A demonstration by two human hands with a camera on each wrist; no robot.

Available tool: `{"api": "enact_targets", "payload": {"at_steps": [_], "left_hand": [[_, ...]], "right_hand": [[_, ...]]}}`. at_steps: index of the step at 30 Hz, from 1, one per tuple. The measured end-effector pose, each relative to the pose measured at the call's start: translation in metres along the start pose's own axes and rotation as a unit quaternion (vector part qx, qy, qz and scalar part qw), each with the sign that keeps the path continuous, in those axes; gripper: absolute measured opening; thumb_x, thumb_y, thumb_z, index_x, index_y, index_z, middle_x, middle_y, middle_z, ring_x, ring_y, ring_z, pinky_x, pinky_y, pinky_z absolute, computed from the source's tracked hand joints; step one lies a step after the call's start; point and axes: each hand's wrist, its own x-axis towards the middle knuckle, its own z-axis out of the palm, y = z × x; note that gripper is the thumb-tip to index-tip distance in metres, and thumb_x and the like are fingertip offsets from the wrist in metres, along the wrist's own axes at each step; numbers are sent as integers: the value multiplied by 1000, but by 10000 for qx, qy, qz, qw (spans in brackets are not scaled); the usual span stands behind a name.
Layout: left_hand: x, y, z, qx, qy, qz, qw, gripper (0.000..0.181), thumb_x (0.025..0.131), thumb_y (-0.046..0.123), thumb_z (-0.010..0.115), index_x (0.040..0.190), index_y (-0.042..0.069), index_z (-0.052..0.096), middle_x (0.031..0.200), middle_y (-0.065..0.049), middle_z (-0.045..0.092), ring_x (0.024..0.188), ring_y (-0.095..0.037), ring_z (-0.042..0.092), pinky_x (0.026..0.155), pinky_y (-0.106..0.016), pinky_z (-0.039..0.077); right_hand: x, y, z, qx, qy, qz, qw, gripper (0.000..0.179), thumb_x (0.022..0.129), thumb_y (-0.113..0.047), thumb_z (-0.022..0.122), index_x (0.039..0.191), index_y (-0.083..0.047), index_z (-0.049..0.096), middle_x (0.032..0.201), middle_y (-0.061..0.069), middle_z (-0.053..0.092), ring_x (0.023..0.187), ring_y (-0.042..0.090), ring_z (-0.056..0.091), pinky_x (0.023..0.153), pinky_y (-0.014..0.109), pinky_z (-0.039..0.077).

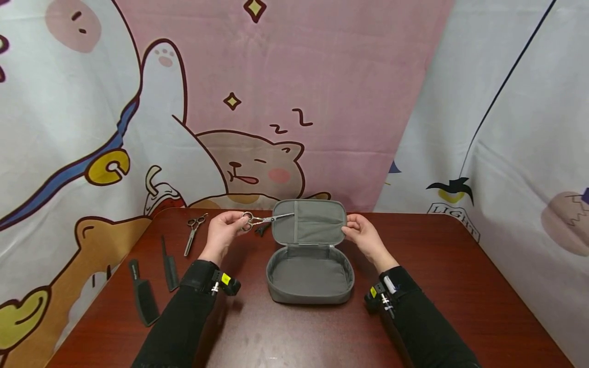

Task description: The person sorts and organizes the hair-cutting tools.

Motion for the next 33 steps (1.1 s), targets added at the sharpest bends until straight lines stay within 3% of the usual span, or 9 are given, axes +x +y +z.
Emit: {"api": "enact_targets", "payload": {"at_steps": [12, 17, 22, 26, 29, 33], "left_hand": [[10, 2, 1, 139, -344, 834, 9958, 24, 91, 0, 70, 109, -15, 66, 81, 4, 70, 71, -7, 67, 73, -30, 57], [8, 5, 6, 242, -392, 1223, 9914, 19, 89, -3, 71, 105, -13, 68, 87, -4, 73, 72, -6, 67, 71, -24, 55], [-3, 19, 12, 372, -463, 1651, 9845, 16, 86, -8, 71, 100, -15, 68, 91, -15, 73, 75, -7, 67, 72, -22, 54], [-2, 14, 19, 571, -349, 1979, 9779, 13, 84, -6, 74, 96, -11, 71, 92, -23, 71, 79, -8, 66, 72, -20, 52], [3, 5, 24, 802, -229, 2176, 9725, 10, 84, -2, 76, 93, -4, 75, 92, -21, 72, 80, -8, 64, 71, -20, 51], [3, 3, 30, 1047, -130, 2474, 9631, 7, 82, 1, 79, 88, 2, 77, 87, -12, 73, 78, -9, 65, 68, -20, 51]], "right_hand": [[0, -6, 2, -254, -37, -187, 9995, 25, 98, 5, 55, 122, 12, 47, 104, 17, 61, 88, 6, 63, 83, 29, 54], [0, -5, 4, -248, -1, -221, 9994, 24, 98, 7, 55, 120, 12, 47, 101, 16, 61, 86, 5, 63, 80, 25, 54], [0, -4, 5, -350, 23, -235, 9991, 23, 97, 7, 55, 119, 11, 48, 102, 19, 61, 87, 6, 63, 83, 32, 54], [-1, -5, 5, -453, 33, -282, 9986, 24, 98, 6, 56, 120, 12, 49, 102, 20, 62, 87, 7, 63, 87, 43, 53], [-2, -5, 5, -536, 79, -277, 9981, 25, 98, 4, 57, 120, 11, 49, 102, 20, 62, 86, 6, 63, 89, 47, 52], [-2, -6, 5, -562, 93, -274, 9980, 25, 98, 3, 57, 121, 11, 49, 103, 20, 62, 86, 5, 63, 88, 44, 52]]}}
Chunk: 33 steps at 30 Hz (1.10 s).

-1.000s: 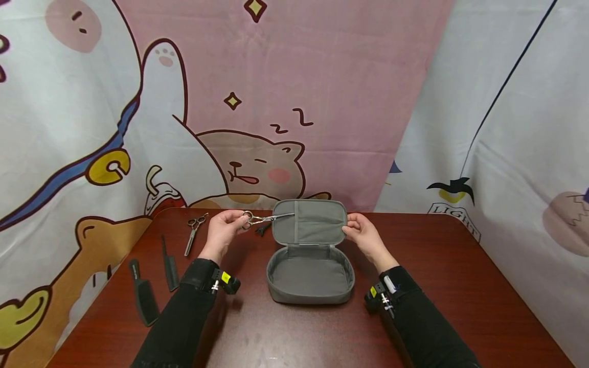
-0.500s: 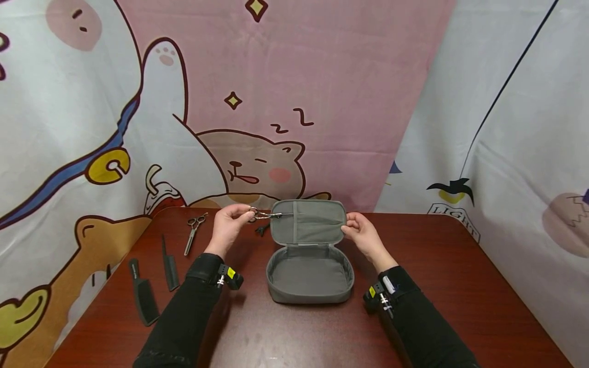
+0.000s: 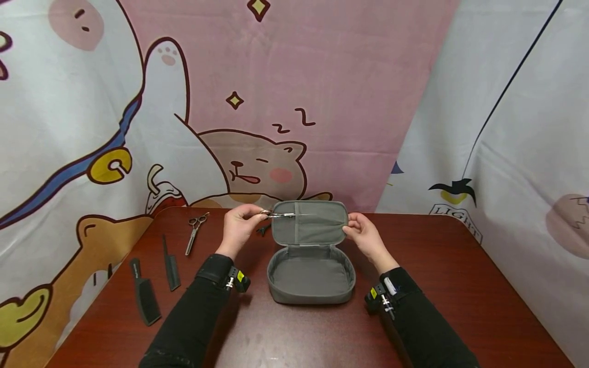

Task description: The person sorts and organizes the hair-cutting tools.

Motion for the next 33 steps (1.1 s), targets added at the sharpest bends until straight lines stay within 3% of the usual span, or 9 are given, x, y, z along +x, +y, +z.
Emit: {"api": "enact_targets", "payload": {"at_steps": [4, 13, 19, 24, 27, 33], "left_hand": [[-1, 3, 5, 85, -11, 249, 9997, 6, 81, 2, 80, 85, 5, 77, 84, -8, 74, 73, -10, 65, 63, -20, 50], [-1, 7, 8, 99, -113, 294, 9995, 6, 80, 3, 81, 84, 7, 78, 84, -7, 74, 72, -11, 65, 62, -19, 49], [-2, 13, 13, 485, -243, 540, 9971, 9, 78, 4, 83, 83, 9, 79, 82, -2, 74, 69, -10, 65, 61, -22, 50], [-1, 19, 20, 635, -214, 314, 9973, 7, 79, 6, 83, 84, 10, 79, 77, 0, 73, 51, -12, 56, 47, -25, 44], [-1, 21, 25, 767, -126, 205, 9968, 7, 79, 7, 83, 85, 10, 79, 78, 0, 73, 57, -11, 60, 51, -24, 46], [-1, 28, 33, 1446, -39, 510, 9882, 7, 79, 13, 84, 86, 12, 80, 82, 0, 74, 72, -13, 67, 61, -29, 51]], "right_hand": [[-1, -1, 0, 23, -24, -36, 10000, 26, 98, 4, 57, 121, 12, 49, 104, 21, 61, 86, 6, 63, 87, 43, 53], [-3, -3, 1, -5, 46, -8, 10000, 25, 97, 6, 57, 120, 11, 50, 103, 21, 62, 85, 8, 63, 84, 40, 55], [-2, -1, 1, 18, 74, -81, 9999, 24, 96, 8, 57, 119, 12, 51, 102, 22, 63, 84, 7, 63, 81, 34, 56], [-2, 0, 1, -42, 87, -93, 9999, 23, 96, 8, 57, 118, 12, 51, 100, 19, 63, 83, 7, 63, 81, 36, 56], [-1, 0, 1, -166, 102, -84, 9998, 23, 96, 7, 57, 119, 10, 52, 100, 17, 63, 84, 7, 63, 82, 41, 55], [-1, 0, 1, -253, 85, -75, 9996, 24, 97, 5, 57, 120, 8, 53, 102, 18, 63, 85, 8, 63, 87, 52, 51]]}}
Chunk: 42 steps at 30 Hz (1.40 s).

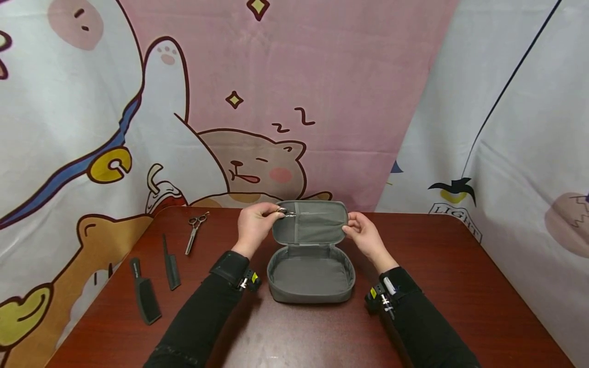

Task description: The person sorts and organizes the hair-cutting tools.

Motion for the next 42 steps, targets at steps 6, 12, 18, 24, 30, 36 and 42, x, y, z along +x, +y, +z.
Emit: {"api": "enact_targets", "payload": {"at_steps": [6, 12, 18, 24, 30, 36, 42], "left_hand": [[2, 5, 3, 295, 12, 76, 9995, 9, 79, 16, 84, 86, 12, 80, 83, 0, 74, 73, -14, 67, 63, -33, 53], [3, 8, 4, 518, 2, 153, 9985, 11, 78, 17, 85, 86, 12, 80, 84, -1, 74, 75, -16, 67, 64, -34, 53], [3, 10, 10, 586, 92, 63, 9982, 14, 77, 17, 85, 88, 10, 80, 84, -2, 74, 76, -18, 69, 65, -35, 54], [1, 15, 17, 743, -3, -37, 9972, 16, 77, 19, 85, 90, 10, 80, 84, -2, 74, 76, -19, 68, 66, -35, 53], [-1, 20, 20, 847, -2, -207, 9962, 16, 78, 18, 85, 91, 10, 79, 86, -3, 74, 80, -19, 69, 69, -36, 54], [-1, 22, 20, 751, -43, -442, 9962, 14, 80, 18, 84, 91, 10, 78, 87, -3, 74, 81, -19, 69, 69, -36, 54], [-2, 22, 20, 702, -7, -351, 9969, 14, 81, 16, 83, 92, 9, 77, 87, -4, 73, 81, -19, 69, 70, -36, 55]], "right_hand": [[1, 2, -1, 95, -25, -52, 9999, 24, 97, 6, 57, 120, 10, 52, 102, 19, 64, 85, 8, 63, 85, 46, 54], [1, 2, -1, 88, -28, -110, 9999, 24, 96, 6, 58, 119, 9, 53, 101, 18, 64, 84, 7, 64, 86, 52, 52], [2, 2, -2, 72, 5, -174, 9998, 23, 96, 7, 58, 119, 10, 53, 100, 17, 65, 84, 7, 64, 84, 46, 54], [2, 2, -1, 44, 11, -188, 9998, 24, 96, 8, 57, 119, 9, 53, 101, 18, 65, 84, 7, 64, 85, 49, 53], [2, 2, 1, 33, -6, -177, 9998, 25, 96, 9, 57, 120, 9, 53, 103, 19, 65, 85, 7, 64, 87, 54, 51], [1, 1, 1, -16, -38, -128, 9999, 25, 96, 7, 57, 121, 8, 54, 105, 22, 64, 85, 6, 64, 86, 54, 51], [0, 1, 1, 8, 8, -88, 10000, 24, 96, 7, 57, 120, 7, 54, 104, 21, 64, 85, 7, 64, 87, 56, 50]]}}
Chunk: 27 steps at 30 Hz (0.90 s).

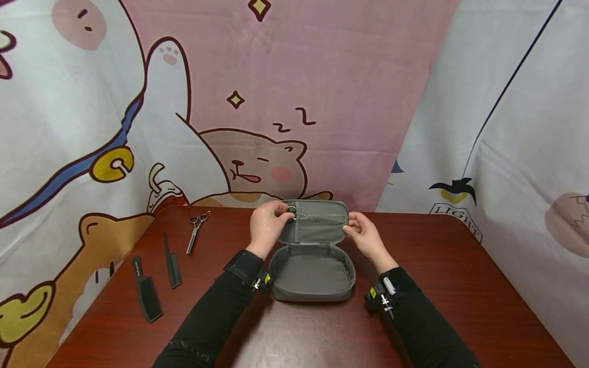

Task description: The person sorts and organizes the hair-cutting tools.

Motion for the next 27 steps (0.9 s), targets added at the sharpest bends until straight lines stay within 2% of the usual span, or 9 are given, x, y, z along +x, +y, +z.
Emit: {"api": "enact_targets", "payload": {"at_steps": [4, 9, 13, 16, 23, 27], "left_hand": [[-1, -2, 1, -23, 38, 110, 9999, 14, 81, 12, 82, 93, 8, 76, 87, -5, 72, 80, -21, 69, 69, -35, 55], [-1, -3, 3, -34, 68, 147, 9999, 14, 82, 9, 82, 93, 6, 75, 88, -6, 70, 80, -21, 68, 70, -35, 55], [-1, -3, 3, -80, 97, 147, 9998, 12, 82, 6, 80, 93, 5, 75, 89, -7, 70, 81, -23, 68, 71, -37, 55], [-2, -2, 3, -118, 67, 135, 9998, 12, 83, 4, 78, 94, 5, 76, 91, -8, 70, 83, -23, 68, 73, -38, 54], [-2, -3, 4, -122, -42, 75, 9999, 13, 84, 4, 77, 97, 4, 76, 94, -8, 70, 84, -22, 69, 73, -36, 55], [-3, -2, 2, -105, -134, 109, 9998, 15, 84, 5, 77, 100, 3, 76, 95, -9, 71, 84, -23, 69, 72, -37, 55]], "right_hand": [[1, 2, 1, 72, 18, -41, 10000, 24, 95, 9, 58, 119, 10, 53, 103, 22, 64, 84, 6, 64, 85, 51, 52], [0, 2, 2, 103, 31, -134, 9999, 25, 95, 9, 59, 119, 12, 53, 102, 24, 64, 83, 6, 63, 78, 36, 56], [-1, 1, 2, 67, 5, -118, 9999, 26, 96, 6, 59, 120, 11, 52, 104, 25, 64, 84, 7, 63, 76, 30, 55], [-1, 1, 2, 44, 9, -92, 9999, 26, 96, 6, 59, 121, 11, 52, 104, 25, 64, 84, 7, 64, 77, 32, 56], [0, 3, 1, -66, 27, -32, 10000, 25, 96, 6, 58, 121, 9, 53, 103, 22, 65, 85, 6, 64, 85, 52, 52], [-1, 4, 0, -62, 6, -4, 10000, 25, 97, 4, 58, 121, 9, 53, 103, 21, 64, 85, 6, 64, 87, 55, 50]]}}
